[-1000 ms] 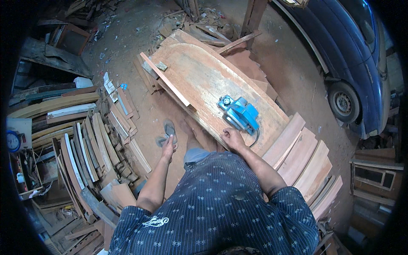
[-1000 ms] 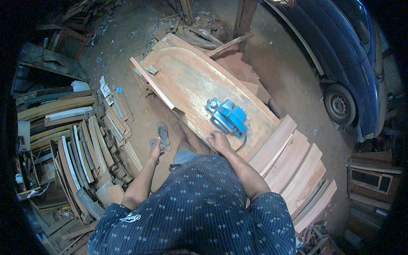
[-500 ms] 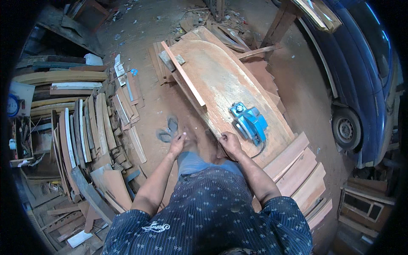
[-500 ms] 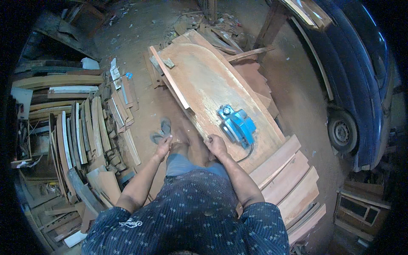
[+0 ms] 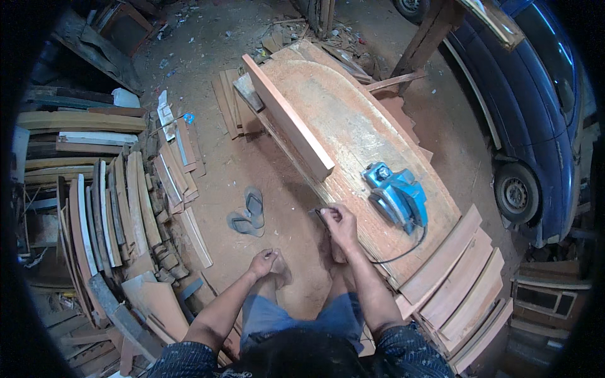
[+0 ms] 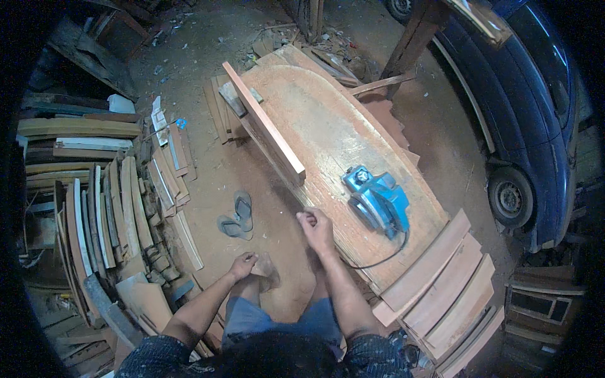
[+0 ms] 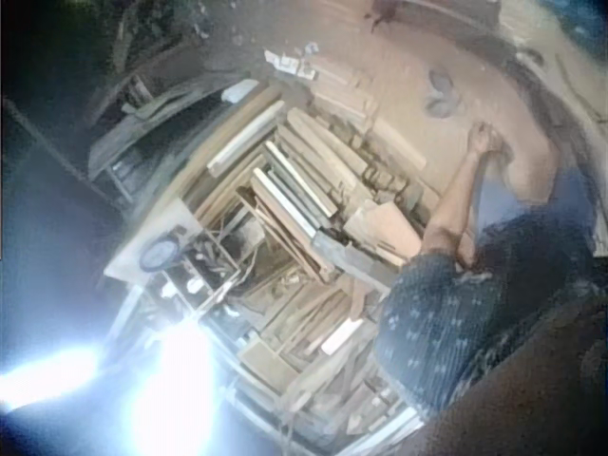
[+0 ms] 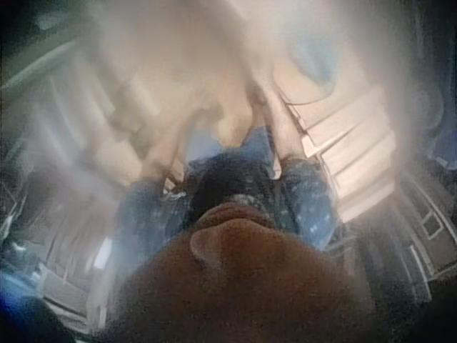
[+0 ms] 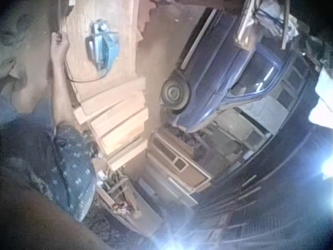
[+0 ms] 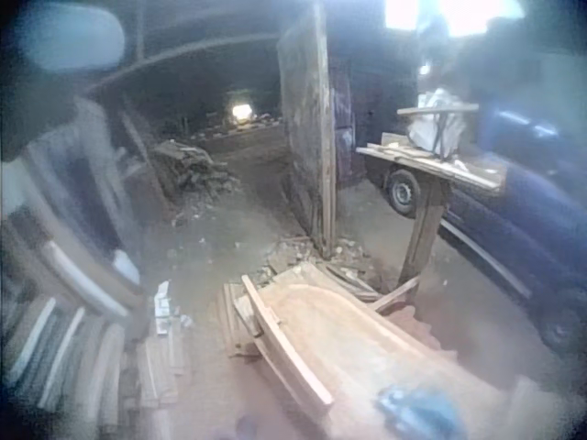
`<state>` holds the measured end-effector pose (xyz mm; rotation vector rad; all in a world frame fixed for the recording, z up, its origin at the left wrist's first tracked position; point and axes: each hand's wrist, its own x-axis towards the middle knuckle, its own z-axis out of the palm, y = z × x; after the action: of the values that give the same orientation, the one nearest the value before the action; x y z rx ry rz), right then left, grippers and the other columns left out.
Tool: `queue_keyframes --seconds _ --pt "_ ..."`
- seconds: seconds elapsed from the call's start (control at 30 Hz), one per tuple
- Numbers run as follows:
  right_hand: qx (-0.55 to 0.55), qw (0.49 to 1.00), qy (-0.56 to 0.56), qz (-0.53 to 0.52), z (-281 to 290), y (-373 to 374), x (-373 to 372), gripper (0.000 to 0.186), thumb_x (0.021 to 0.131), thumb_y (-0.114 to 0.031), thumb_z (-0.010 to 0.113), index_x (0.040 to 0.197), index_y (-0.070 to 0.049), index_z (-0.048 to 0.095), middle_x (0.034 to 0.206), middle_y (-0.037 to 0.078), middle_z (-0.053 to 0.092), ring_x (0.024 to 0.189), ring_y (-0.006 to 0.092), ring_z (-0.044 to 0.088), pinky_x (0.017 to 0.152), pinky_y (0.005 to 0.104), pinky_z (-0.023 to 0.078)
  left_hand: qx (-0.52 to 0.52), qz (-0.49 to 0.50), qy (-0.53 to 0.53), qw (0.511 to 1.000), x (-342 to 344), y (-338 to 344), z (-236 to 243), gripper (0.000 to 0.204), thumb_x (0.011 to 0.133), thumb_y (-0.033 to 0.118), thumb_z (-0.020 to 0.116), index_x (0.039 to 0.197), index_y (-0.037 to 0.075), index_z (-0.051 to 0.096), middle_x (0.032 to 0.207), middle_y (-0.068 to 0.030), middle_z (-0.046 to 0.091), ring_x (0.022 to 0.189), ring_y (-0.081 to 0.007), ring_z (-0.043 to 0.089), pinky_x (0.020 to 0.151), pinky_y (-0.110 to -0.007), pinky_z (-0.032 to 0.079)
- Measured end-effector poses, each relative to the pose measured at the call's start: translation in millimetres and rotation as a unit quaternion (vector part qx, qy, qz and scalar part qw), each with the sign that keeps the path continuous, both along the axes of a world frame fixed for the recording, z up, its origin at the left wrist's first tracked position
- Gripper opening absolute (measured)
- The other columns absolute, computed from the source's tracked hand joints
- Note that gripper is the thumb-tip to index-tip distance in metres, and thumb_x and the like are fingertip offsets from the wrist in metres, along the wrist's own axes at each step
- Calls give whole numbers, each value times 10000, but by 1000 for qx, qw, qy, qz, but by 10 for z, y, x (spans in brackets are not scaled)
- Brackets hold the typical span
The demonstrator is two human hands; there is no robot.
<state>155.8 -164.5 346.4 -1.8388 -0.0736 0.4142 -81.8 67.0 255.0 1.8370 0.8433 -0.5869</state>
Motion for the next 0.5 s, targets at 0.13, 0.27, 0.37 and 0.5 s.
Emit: queue_keyframes --seconds 0.13,0.27,0.37,0.5 --pt "8 999 2 41 -609 276 -454 282 936 -163 764 1139 25 715 946 65 737 854 107 672 772 272 559 6 -29 2 1000 -140 134 -817 647 995 465 623 1399 -38 565 1355 -239 644 1211 -314 659 1051 -384 501" --pt "37 995 1 93 -1700 413 -666 300 934 -181 768 1141 28 708 961 87 738 864 118 683 788 272 563 10 -81 -40 996 114 200 -1732 652 987 457 627 1398 -45 562 1335 -237 654 1140 -317 693 998 -396 532" --pt "25 992 -36 119 -2311 475 -595 313 934 -233 761 1134 2 706 983 154 748 884 227 740 786 341 583 44 -145 -57 987 306 291 -2427 664 982 471 612 1407 -37 557 1339 -251 645 1134 -341 694 994 -414 533" --pt "7 986 -51 160 -3012 443 -485 323 961 -262 720 1152 -4 693 1017 180 734 924 299 736 815 383 575 110 -253 -71 958 419 416 -3299 704 979 531 563 1432 -8 542 1371 -260 616 1203 -392 647 1043 -460 497"
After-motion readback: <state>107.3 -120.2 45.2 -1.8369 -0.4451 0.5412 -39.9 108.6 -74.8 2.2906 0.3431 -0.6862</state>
